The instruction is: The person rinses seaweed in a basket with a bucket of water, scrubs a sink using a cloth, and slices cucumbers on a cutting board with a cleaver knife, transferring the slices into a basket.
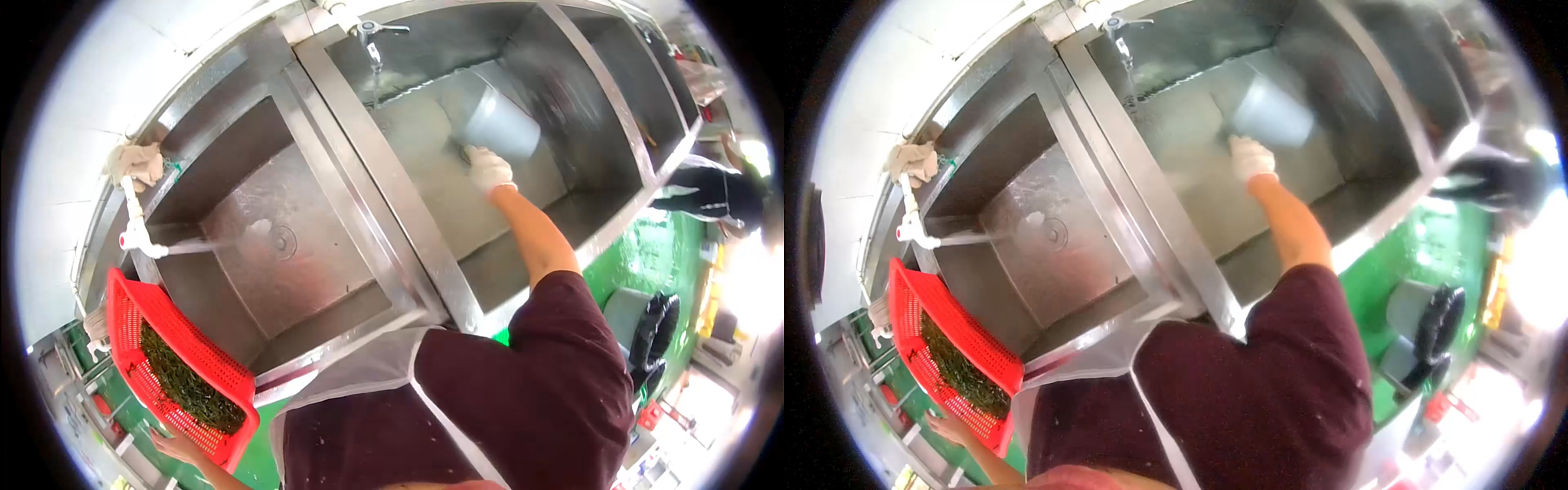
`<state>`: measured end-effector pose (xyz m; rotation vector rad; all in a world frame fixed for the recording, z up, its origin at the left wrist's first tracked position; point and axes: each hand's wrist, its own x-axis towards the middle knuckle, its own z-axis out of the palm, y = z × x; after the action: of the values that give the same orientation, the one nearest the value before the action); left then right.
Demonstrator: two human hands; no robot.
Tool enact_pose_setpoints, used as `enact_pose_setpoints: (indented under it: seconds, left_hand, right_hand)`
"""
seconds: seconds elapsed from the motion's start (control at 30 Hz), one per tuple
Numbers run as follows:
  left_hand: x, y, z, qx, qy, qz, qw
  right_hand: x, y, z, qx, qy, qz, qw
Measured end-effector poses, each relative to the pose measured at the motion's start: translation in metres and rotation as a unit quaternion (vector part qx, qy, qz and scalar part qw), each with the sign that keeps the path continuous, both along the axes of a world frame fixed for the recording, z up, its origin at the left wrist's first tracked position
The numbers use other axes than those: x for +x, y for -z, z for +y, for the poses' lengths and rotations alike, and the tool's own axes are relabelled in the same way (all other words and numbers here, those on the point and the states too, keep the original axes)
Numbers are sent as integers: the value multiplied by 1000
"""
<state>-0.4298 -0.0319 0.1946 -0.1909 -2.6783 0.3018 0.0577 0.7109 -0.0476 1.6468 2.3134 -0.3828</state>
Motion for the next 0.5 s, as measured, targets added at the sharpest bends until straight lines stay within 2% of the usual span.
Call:
enact_pose_setpoints:
  seconds: [0.03, 0.1, 0.13, 0.23, 0.27, 0.37, 0.4, 0.43, 0.5]
  left_hand:
    - [10, -13, 32, 16, 31, 15, 999]
    - [22, -31, 91, 47, 104, 38, 993]
    - [30, -41, 125, 22, 130, 37, 991]
    - [38, -51, 207, -14, 299, -5, 954]
    - [49, -52, 250, 45, 338, -43, 939]
    - [72, -49, 371, 116, 412, -116, 896]
    - [90, -42, 423, 156, 433, -160, 874]
    - [98, -29, 465, 167, 487, -173, 839]
    - [127, -14, 563, 44, 613, -170, 770]
  right_hand:
    - [2, 11, 16, -10, -7, -32, 999]
    - [6, 35, 47, 30, -118, -83, 989]
    - [3, 55, 68, 33, -174, -118, 977]
    - [1, 101, 116, 94, -357, -199, 908]
    - [1, 113, 123, 120, -418, -218, 873]
    - [-28, 106, 141, -17, -388, -237, 891]
    - [-25, 136, 143, 92, -408, -262, 870]
    - [-20, 172, 148, 79, -369, -260, 889]
    - [3, 231, 156, 45, -279, -274, 919]
